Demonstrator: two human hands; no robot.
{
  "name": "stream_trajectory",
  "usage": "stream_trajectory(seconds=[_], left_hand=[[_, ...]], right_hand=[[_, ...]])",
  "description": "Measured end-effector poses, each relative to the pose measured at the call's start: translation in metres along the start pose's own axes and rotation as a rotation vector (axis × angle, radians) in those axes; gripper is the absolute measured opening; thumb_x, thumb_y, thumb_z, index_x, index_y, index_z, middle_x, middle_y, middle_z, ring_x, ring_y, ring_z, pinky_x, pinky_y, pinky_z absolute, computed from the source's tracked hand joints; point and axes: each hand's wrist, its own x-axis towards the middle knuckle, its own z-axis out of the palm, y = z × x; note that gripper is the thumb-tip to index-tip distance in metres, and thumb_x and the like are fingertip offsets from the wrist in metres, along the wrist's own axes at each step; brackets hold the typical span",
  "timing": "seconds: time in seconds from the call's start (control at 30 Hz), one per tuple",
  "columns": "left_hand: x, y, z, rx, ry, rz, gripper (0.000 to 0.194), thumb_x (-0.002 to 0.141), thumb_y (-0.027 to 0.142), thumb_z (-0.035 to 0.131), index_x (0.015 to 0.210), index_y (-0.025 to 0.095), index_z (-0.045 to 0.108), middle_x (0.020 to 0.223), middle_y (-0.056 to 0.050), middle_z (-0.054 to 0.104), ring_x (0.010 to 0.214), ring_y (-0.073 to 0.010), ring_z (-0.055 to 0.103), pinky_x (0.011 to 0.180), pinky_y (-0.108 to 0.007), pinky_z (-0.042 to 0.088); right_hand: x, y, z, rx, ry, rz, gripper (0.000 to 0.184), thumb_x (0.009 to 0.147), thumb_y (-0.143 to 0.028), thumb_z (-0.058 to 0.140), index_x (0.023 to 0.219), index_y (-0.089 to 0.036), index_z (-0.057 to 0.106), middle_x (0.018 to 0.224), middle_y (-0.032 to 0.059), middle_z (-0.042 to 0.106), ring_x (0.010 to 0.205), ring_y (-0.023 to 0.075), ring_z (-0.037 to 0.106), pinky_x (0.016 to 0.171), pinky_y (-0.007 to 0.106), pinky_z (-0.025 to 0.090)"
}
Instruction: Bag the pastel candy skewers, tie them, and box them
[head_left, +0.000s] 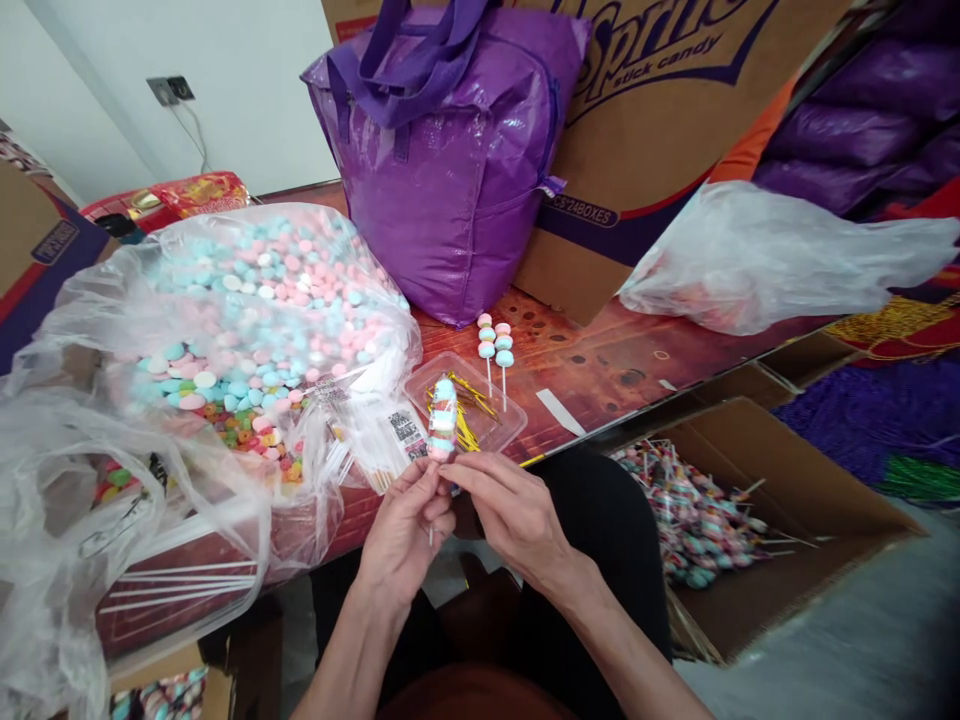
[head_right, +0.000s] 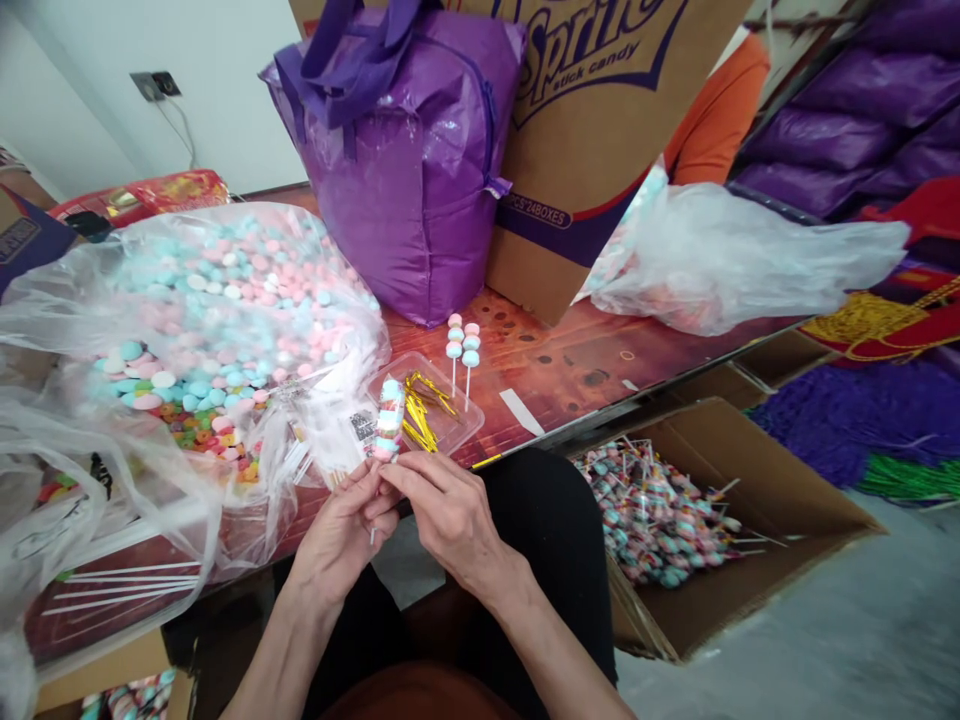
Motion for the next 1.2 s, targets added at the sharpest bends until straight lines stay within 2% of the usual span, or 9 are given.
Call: stream_trajectory(seconds=[0.23,0.5,0.6,0.7,0.8,0.9,1.03,1.13,1.2], left_hand=[[0.002,0.003,0.001,-0.019,-0.005,-0.051,0.041,0.055,0.018,0.094,0.080,0.013,0.062,0.062,0.008,0.046,0.047,0.0005,0.029,0.042,-0.011,0.023],[0.001,-0.002,0.001,-0.005,-0.020,-0.082,0.041,0.057,0.023,0.094,0.078,0.011,0.061,0.060,0.008,0.042,0.046,0.0000,0.028,0.040,-0.012,0.023],[-0.001,-0.007,0.004,-0.013,-0.025,-0.044,0.038,0.059,0.023,0.093,0.078,0.012,0.062,0.061,0.008,0.045,0.046,-0.0001,0.030,0.041,-0.012,0.024],[-0.001,-0.015,0.008,-0.020,-0.007,0.025,0.036,0.060,0.024,0.092,0.085,0.014,0.067,0.067,0.006,0.054,0.050,-0.0012,0.040,0.047,-0.013,0.035],[0.001,-0.022,0.011,0.002,0.007,0.078,0.038,0.061,0.028,0.092,0.091,0.015,0.072,0.084,0.000,0.066,0.072,-0.0083,0.058,0.070,-0.019,0.049],[0.002,-0.021,0.014,0.043,-0.048,0.104,0.036,0.066,0.036,0.088,0.091,0.016,0.073,0.096,-0.005,0.069,0.093,-0.0173,0.062,0.088,-0.029,0.049],[-0.009,-0.009,0.016,0.156,-0.133,0.225,0.038,0.074,0.054,0.077,0.087,0.019,0.075,0.111,-0.008,0.066,0.108,-0.0245,0.059,0.095,-0.035,0.047],[-0.021,-0.001,0.015,0.344,-0.093,0.423,0.044,0.081,0.059,0.068,0.070,0.017,0.073,0.115,-0.008,0.062,0.113,-0.0244,0.056,0.097,-0.031,0.045],[-0.028,0.001,0.013,0.456,-0.064,0.503,0.046,0.083,0.058,0.065,0.064,0.018,0.073,0.104,-0.009,0.064,0.112,-0.0241,0.055,0.098,-0.031,0.044]], right_hand=[[-0.003,0.004,0.002,-0.104,-0.011,-0.045,0.033,0.094,-0.006,0.056,0.122,-0.017,0.068,0.105,0.0091,0.076,0.089,0.0192,0.068,0.078,0.033,0.056],[-0.003,0.007,0.002,-0.112,0.079,-0.101,0.027,0.093,-0.007,0.057,0.113,-0.019,0.071,0.096,0.0092,0.076,0.082,0.0195,0.068,0.070,0.033,0.056],[-0.001,0.004,0.005,-0.118,0.105,-0.098,0.025,0.093,-0.006,0.054,0.107,-0.019,0.069,0.092,0.0090,0.075,0.082,0.0196,0.069,0.069,0.033,0.055],[0.000,-0.003,0.012,-0.155,0.159,-0.015,0.022,0.093,-0.005,0.051,0.099,-0.019,0.066,0.086,0.0085,0.071,0.077,0.0192,0.066,0.069,0.032,0.053],[-0.002,-0.010,0.020,-0.105,0.237,0.179,0.019,0.093,-0.006,0.048,0.092,-0.019,0.061,0.080,0.0059,0.064,0.073,0.0181,0.060,0.067,0.031,0.051],[-0.003,-0.018,0.021,0.066,0.261,0.359,0.015,0.094,-0.009,0.049,0.090,-0.020,0.058,0.081,0.0032,0.060,0.072,0.0160,0.058,0.065,0.028,0.049],[0.003,-0.030,0.010,0.296,0.204,0.525,0.015,0.096,-0.014,0.048,0.086,-0.021,0.055,0.078,0.0002,0.056,0.068,0.0134,0.056,0.062,0.025,0.047],[0.012,-0.038,0.001,0.328,0.188,0.537,0.016,0.097,-0.015,0.048,0.083,-0.021,0.055,0.078,-0.0001,0.057,0.070,0.0135,0.056,0.064,0.025,0.047],[0.015,-0.041,-0.001,0.309,0.190,0.503,0.015,0.095,-0.014,0.049,0.083,-0.020,0.055,0.078,0.0000,0.057,0.070,0.0136,0.056,0.066,0.026,0.047]])
